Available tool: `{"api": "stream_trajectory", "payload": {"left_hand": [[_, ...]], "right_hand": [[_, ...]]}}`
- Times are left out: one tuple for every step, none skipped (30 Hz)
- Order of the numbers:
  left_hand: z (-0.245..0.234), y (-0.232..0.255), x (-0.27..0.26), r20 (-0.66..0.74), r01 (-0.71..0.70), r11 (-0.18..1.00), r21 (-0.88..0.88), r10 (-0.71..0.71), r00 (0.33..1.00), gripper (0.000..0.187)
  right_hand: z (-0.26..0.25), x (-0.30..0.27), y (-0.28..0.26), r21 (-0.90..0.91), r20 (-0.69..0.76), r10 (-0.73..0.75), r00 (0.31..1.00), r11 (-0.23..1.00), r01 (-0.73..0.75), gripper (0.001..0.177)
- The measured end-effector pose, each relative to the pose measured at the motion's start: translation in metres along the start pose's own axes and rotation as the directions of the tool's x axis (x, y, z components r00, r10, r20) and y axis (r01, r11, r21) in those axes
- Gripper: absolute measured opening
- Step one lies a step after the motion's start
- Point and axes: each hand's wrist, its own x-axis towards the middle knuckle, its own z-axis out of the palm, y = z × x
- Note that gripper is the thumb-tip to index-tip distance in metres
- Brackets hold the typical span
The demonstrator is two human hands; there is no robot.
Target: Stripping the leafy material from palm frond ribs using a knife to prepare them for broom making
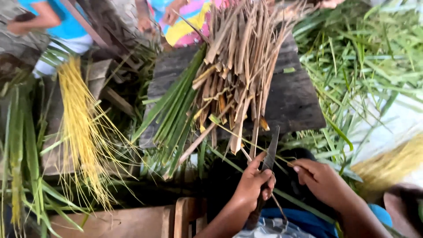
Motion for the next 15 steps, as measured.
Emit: {"api": "stream_trajectory", "payload": {"left_hand": [[-0.001,0.001,0.001,-0.005,0.001,1.000,0.026,-0.001,1.000,0.056],[-0.001,0.001,0.002,-0.009,0.002,0.999,0.051,-0.001,1.000,0.057],[-0.001,0.002,0.004,-0.004,0.011,0.998,0.056,-0.011,1.000,0.057],[-0.001,0.003,0.007,0.006,0.016,0.998,0.053,-0.016,1.000,0.058],[-0.002,0.000,0.004,0.013,0.045,0.998,0.051,-0.045,0.999,0.058],[-0.002,-0.003,0.002,0.016,0.079,0.995,0.058,-0.080,0.997,0.058],[-0.001,-0.003,0.003,0.013,0.058,0.998,0.033,-0.058,0.998,0.061],[0.001,-0.004,0.005,0.009,0.037,0.999,0.007,-0.037,0.999,0.065],[-0.001,-0.007,0.007,0.030,0.068,0.997,0.022,-0.069,0.997,0.065],[-0.003,-0.010,0.008,0.019,0.044,0.999,0.006,-0.044,0.999,0.065],[-0.006,-0.010,0.007,-0.001,0.015,1.000,-0.009,-0.015,1.000,0.064],[-0.008,-0.010,0.002,0.011,0.042,0.999,0.005,-0.042,0.999,0.064],[-0.009,-0.008,0.004,0.013,0.044,0.999,0.018,-0.044,0.999,0.066],[-0.011,-0.006,0.006,0.015,0.046,0.998,0.031,-0.046,0.999,0.068],[-0.012,-0.005,0.007,0.019,0.055,0.998,0.040,-0.055,0.998,0.068]], "right_hand": [[-0.001,0.001,-0.004,-0.001,0.006,0.015,1.000,1.000,-0.015,0.027],[-0.002,0.001,-0.007,-0.003,0.011,0.030,0.999,1.000,-0.030,0.025],[-0.001,0.004,-0.009,0.003,0.006,0.039,0.999,0.999,-0.039,0.025],[0.000,0.007,-0.010,-0.020,0.016,-0.029,0.999,0.999,0.029,0.021],[0.006,0.003,-0.009,-0.031,0.030,-0.076,0.997,0.997,0.077,0.020],[0.011,0.003,-0.009,-0.013,0.028,-0.046,0.999,0.999,0.047,0.020],[0.013,0.004,-0.008,0.013,0.009,-0.127,0.992,0.992,0.126,0.019],[0.015,0.005,-0.008,0.036,-0.015,-0.206,0.979,0.978,0.206,0.020],[0.012,0.004,-0.011,0.049,-0.038,-0.174,0.984,0.983,0.176,0.020],[0.008,0.002,-0.014,0.069,-0.044,-0.200,0.979,0.977,0.203,0.021],[0.005,0.002,-0.020,0.090,-0.045,-0.232,0.972,0.968,0.235,0.023],[0.010,-0.002,-0.017,0.105,-0.062,-0.207,0.976,0.972,0.212,0.023],[0.011,0.001,-0.013,0.084,-0.077,-0.236,0.969,0.967,0.242,0.020],[0.012,0.004,-0.010,0.063,-0.092,-0.264,0.960,0.961,0.270,0.017],[0.010,0.004,-0.012,0.070,-0.100,-0.256,0.961,0.962,0.264,0.017]]}}
